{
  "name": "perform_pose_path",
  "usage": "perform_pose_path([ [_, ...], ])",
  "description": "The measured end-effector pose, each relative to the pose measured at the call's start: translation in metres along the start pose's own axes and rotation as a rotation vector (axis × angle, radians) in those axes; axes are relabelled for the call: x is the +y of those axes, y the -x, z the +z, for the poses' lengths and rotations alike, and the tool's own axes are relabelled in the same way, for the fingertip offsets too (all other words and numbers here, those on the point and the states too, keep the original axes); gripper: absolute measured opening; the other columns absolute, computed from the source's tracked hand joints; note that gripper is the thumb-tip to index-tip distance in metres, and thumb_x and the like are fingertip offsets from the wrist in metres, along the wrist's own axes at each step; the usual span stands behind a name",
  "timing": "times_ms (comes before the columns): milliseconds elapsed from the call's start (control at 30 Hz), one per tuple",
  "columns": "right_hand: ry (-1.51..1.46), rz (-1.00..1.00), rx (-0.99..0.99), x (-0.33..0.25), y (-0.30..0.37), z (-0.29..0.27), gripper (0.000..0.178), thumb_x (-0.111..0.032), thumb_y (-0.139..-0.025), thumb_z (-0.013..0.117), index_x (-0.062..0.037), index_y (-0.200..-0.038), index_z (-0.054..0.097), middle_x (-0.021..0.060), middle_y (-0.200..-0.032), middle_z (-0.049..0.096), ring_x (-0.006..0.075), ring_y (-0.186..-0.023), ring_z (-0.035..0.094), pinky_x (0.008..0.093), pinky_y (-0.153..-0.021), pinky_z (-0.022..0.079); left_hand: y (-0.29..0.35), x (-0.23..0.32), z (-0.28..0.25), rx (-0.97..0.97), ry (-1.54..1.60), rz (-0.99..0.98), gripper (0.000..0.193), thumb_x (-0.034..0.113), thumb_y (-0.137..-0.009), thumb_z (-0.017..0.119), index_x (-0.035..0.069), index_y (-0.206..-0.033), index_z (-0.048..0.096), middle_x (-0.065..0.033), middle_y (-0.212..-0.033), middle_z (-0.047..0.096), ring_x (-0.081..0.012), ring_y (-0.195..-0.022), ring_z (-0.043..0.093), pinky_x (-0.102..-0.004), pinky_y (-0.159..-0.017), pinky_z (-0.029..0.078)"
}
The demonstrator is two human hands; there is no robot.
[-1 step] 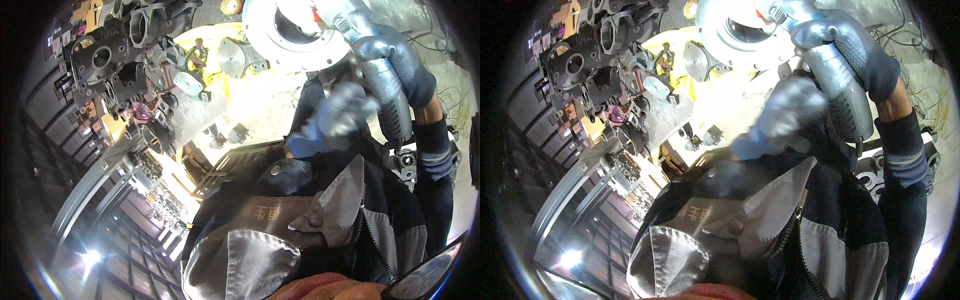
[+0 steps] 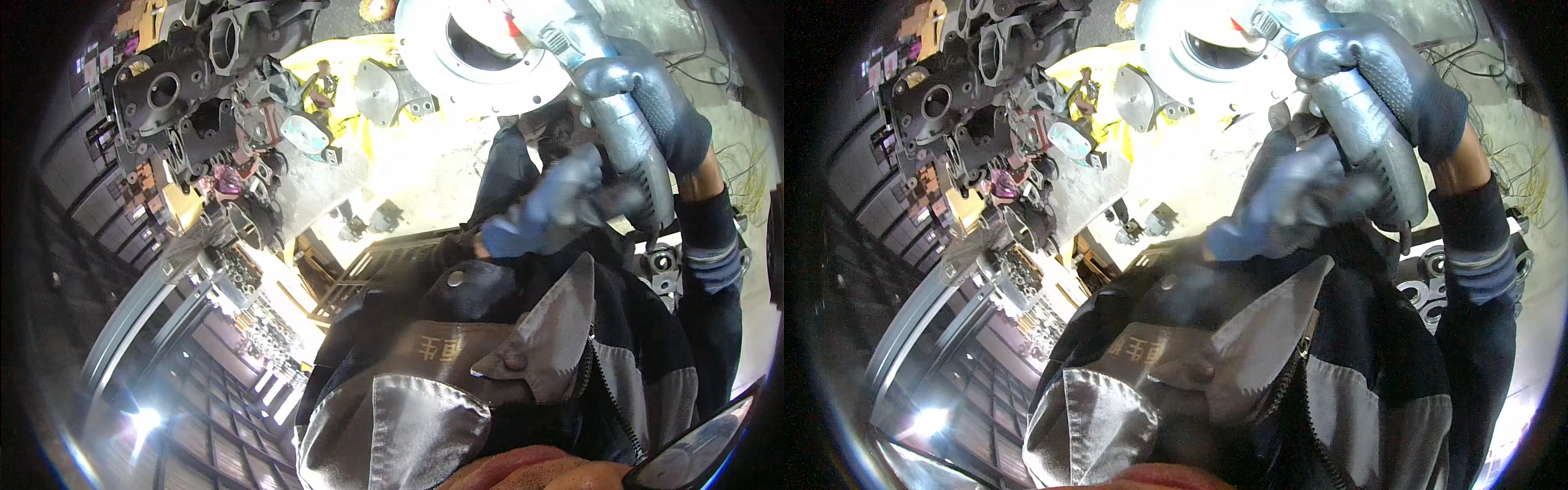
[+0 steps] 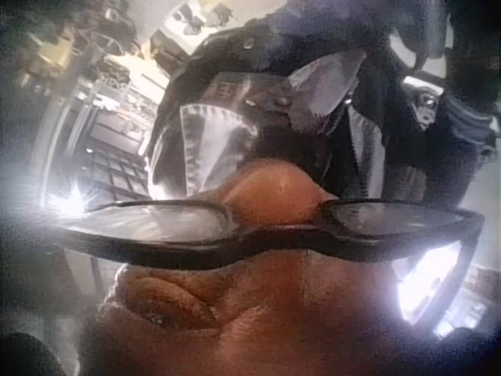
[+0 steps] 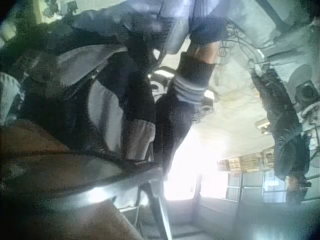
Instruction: The person uses an angle grinder to smooth the surface of a metal part on a workbench. They hold the part steady with one hand while operating the grinder with the other, moving the tool across the surface repeatedly.
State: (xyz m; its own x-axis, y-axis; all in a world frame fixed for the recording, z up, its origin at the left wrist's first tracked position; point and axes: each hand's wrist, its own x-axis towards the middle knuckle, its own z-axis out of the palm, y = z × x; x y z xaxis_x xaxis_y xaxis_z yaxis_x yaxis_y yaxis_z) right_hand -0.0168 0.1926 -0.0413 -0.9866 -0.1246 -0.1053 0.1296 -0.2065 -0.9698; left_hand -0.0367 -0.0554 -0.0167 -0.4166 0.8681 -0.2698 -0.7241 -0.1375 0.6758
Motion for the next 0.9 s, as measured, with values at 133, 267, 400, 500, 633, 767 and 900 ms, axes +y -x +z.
perform_pose_path([
  [133,0.073,-0.137,-0.186,-0.013,-0.003,-0.007,0.036,-0.026,-0.103,0.062,-0.0041,-0.131,0.06,0.0168,-0.123,0.066,0.0227,-0.108,0.07,0.0354,-0.087,0.062,-0.028,-0.01,0.05,0.124,-0.021,-0.122,0.022,0.015,-0.098,0.068,-0.005,-0.107,0.068,-0.0131,-0.104,0.072,-0.0212,-0.091,0.074,-0.0327,-0.084,0.061],
  [267,-0.123,0.069,-0.041,-0.028,0.001,-0.005,0.041,-0.027,-0.102,0.064,-0.0056,-0.137,0.057,0.0164,-0.126,0.066,0.0232,-0.114,0.069,0.0368,-0.093,0.062,-0.047,0.006,0.073,0.21,0.118,-0.043,0.025,0.016,-0.096,0.072,-0.007,-0.104,0.07,-0.0132,-0.095,0.073,-0.0218,-0.088,0.075,-0.0311,-0.08,0.063],
  [400,0.685,-0.247,0.019,-0.047,-0.018,-0.008,0.041,-0.021,-0.095,0.075,-0.0058,-0.13,0.06,0.0115,-0.121,0.068,0.0231,-0.111,0.071,0.0358,-0.095,0.06,-0.044,0.01,0.077,0.276,0.021,0.144,0.028,0.02,-0.098,0.071,-0.007,-0.106,0.07,-0.0124,-0.094,0.073,-0.0202,-0.088,0.074,-0.0314,-0.078,0.063],
  [500,0.215,0.296,-0.243,-0.063,-0.056,-0.012,0.022,-0.027,-0.096,0.068,-0.0131,-0.11,0.079,0.0134,-0.094,0.076,0.0238,-0.083,0.072,0.0359,-0.081,0.058,-0.042,0.003,0.072,0.269,0.055,0.266,0.03,0.022,-0.1,0.069,-0.007,-0.109,0.068,-0.0118,-0.098,0.072,-0.0193,-0.091,0.074,-0.0319,-0.08,0.063],
  [633,0.861,0.097,-0.23,-0.085,-0.08,0.008,0.031,-0.026,-0.098,0.06,-0.0013,-0.104,0.077,0.0149,-0.091,0.076,0.0259,-0.078,0.072,0.038,-0.069,0.059,-0.051,-0.008,0.053,0.1,0.556,0.244,0.031,0.021,-0.102,0.066,-0.007,-0.117,0.065,-0.0114,-0.11,0.071,-0.0187,-0.099,0.072,-0.0328,-0.086,0.062],
  [767,0.965,-0.177,-0.39,-0.122,-0.084,0.019,0.039,-0.032,-0.1,0.055,-0.0007,-0.104,0.077,0.0158,-0.09,0.076,0.0271,-0.078,0.073,0.0393,-0.072,0.06,-0.054,-0.013,0.032,0.024,0.474,0.239,0.033,0.019,-0.103,0.064,-0.006,-0.125,0.061,-0.0122,-0.118,0.069,-0.0188,-0.1,0.072,-0.0334,-0.088,0.061],
  [900,0.795,-0.063,-0.327,-0.129,-0.092,0.027,0.048,-0.043,-0.099,0.054,-0.0019,-0.107,0.077,0.0166,-0.09,0.076,0.0288,-0.078,0.074,0.0392,-0.075,0.061,-0.049,-0.011,0.025,0.094,0.524,0.07,0.034,0.019,-0.102,0.064,-0.006,-0.126,0.06,-0.0125,-0.119,0.068,-0.0191,-0.1,0.072,-0.0336,-0.088,0.062],
])
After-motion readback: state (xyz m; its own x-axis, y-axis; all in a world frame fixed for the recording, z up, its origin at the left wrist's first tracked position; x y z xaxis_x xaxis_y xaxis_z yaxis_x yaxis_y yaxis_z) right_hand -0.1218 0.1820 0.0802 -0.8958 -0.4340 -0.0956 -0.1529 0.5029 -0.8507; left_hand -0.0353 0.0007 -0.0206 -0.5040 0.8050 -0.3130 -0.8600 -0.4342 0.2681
